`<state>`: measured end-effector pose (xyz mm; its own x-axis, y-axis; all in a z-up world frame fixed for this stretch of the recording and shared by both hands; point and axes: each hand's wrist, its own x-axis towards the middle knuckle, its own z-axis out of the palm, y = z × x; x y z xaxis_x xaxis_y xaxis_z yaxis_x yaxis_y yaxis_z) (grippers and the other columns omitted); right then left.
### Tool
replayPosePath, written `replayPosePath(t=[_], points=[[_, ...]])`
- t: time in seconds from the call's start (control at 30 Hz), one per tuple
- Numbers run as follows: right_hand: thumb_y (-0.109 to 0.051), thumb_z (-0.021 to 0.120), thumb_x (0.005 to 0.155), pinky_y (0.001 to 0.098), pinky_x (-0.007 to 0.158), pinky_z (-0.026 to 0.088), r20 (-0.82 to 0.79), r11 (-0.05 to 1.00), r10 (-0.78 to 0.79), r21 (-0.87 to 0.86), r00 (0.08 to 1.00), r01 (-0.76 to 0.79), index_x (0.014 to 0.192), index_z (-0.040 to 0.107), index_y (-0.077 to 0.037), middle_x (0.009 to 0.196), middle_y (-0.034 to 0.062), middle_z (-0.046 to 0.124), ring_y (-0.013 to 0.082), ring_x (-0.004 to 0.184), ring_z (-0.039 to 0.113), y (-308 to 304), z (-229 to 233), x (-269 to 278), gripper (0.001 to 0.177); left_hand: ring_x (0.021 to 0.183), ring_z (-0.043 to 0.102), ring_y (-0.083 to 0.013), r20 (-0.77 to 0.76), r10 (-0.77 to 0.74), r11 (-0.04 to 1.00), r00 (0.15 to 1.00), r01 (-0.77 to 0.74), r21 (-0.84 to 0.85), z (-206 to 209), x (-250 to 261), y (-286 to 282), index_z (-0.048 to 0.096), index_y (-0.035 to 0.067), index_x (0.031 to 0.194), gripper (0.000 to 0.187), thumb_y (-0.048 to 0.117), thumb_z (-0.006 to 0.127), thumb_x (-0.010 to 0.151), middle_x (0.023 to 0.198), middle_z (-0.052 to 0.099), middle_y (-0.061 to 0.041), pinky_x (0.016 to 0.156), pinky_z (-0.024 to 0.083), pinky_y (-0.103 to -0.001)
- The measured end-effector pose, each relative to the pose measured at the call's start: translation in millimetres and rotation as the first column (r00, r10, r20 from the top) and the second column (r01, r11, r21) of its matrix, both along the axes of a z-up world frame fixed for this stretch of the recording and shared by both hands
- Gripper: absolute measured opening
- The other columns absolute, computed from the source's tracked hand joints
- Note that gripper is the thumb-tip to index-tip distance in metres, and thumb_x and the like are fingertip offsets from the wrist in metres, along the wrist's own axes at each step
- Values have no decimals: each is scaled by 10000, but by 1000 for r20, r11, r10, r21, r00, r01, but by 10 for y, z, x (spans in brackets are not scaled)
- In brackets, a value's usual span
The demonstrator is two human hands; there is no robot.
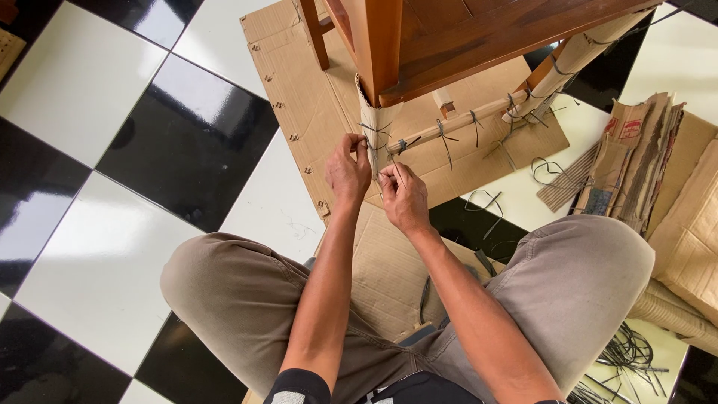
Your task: Wrapping a wooden furniture leg with cardboard and securing it with plastic string
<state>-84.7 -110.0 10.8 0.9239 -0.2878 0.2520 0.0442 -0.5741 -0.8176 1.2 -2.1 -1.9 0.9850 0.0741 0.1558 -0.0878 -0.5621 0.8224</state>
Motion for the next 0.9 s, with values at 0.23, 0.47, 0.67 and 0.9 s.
replayPosePath(t=[0.23,0.47,0.67,0.9], points=[[-201,696,991,390,706,580,-41,999,17,36,999,-15,957,701,-125,815,114,692,311,804,737,36,-62,-171,83,853,745,-221,-90,-66,942,994,32,-333,-299,-65,23,710,152,1073,148,218,635,963,883,764,-70,818,557,-382],[-240,703,947,423,728,582,-299,1000,19,-5,954,-21,955,726,-173,817,77,735,300,821,744,-155,-708,-399,71,864,722,-266,-357,-111,964,927,13,-266,-1387,-418,12,736,146,1077,242,329,657,939,859,745,-90,814,552,-414],[-299,678,916,475,877,578,-516,980,-156,-188,843,66,1033,760,-225,992,87,748,342,976,727,-645,-1451,-718,162,980,745,-310,-589,-259,949,765,315,-7,-2106,-967,-166,766,250,1066,267,424,659,894,915,781,-30,886,572,-465],[-363,601,1006,607,1135,409,-805,852,-386,-124,451,508,1501,505,-110,1571,192,310,471,1358,481,-1272,-1765,-1157,564,1015,743,-320,-641,-417,780,645,616,112,-2118,-1382,-323,762,243,1076,239,303,637,882,983,788,-40,923,584,-464]])
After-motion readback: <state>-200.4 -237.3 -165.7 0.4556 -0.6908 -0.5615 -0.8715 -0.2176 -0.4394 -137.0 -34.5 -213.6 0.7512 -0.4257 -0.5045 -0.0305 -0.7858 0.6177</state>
